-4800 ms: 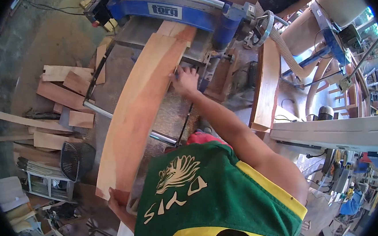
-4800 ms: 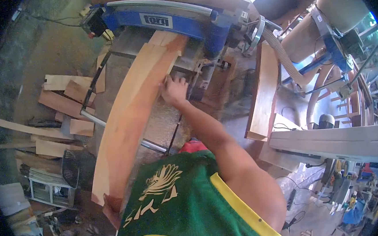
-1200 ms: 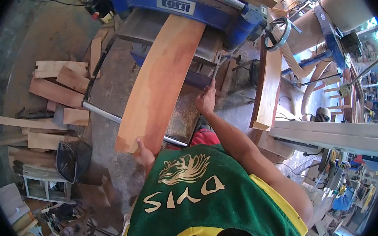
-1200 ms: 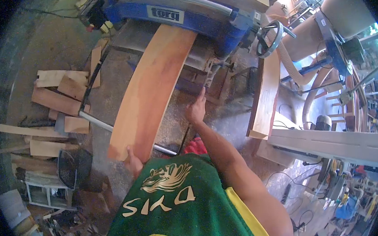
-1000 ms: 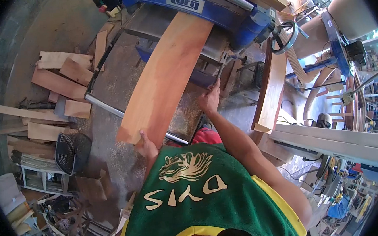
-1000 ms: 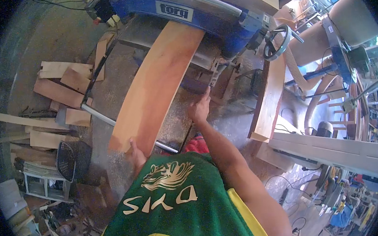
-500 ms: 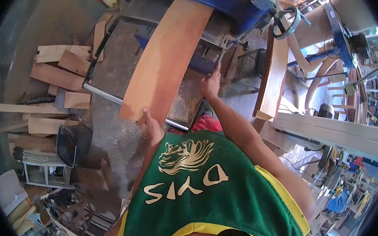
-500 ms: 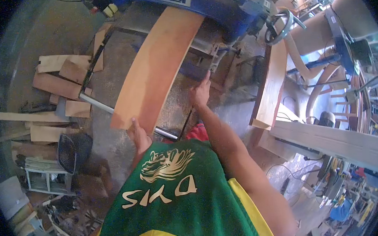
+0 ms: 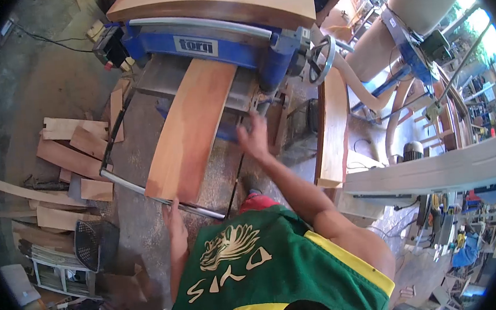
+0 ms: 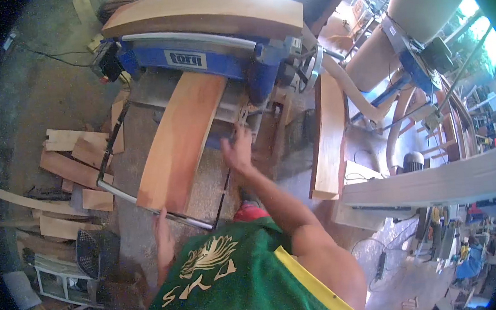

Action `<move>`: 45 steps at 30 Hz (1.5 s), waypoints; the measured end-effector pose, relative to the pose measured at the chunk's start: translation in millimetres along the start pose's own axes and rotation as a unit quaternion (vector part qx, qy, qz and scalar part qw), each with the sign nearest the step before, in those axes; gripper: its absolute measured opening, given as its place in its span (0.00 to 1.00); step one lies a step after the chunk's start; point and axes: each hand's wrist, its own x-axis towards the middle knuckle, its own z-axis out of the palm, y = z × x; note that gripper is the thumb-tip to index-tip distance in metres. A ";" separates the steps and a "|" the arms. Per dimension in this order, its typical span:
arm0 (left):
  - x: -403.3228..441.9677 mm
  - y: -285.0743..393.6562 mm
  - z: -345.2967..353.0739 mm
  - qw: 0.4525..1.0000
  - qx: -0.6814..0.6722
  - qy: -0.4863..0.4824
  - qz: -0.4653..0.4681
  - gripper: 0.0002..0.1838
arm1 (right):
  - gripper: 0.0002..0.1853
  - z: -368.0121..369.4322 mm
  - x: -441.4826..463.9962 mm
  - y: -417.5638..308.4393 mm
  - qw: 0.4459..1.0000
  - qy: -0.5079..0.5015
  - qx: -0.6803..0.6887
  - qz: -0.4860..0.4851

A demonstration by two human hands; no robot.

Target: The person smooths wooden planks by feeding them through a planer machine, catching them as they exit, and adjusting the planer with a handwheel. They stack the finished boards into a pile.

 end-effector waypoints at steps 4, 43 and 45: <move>-35.5 2.4 10.1 0.993 -0.008 0.118 -0.020 0.40 | 0.22 -110.7 211.8 -6.6 0.966 0.143 0.194 -0.089; -65.0 174.5 316.7 0.946 -0.103 -0.228 0.205 0.35 | 0.24 -211.9 51.2 -6.9 0.775 -0.311 0.526 0.162; -76.7 189.8 280.4 0.952 -0.092 -0.233 0.178 0.37 | 0.22 -187.1 59.0 31.0 0.772 -0.447 0.447 0.064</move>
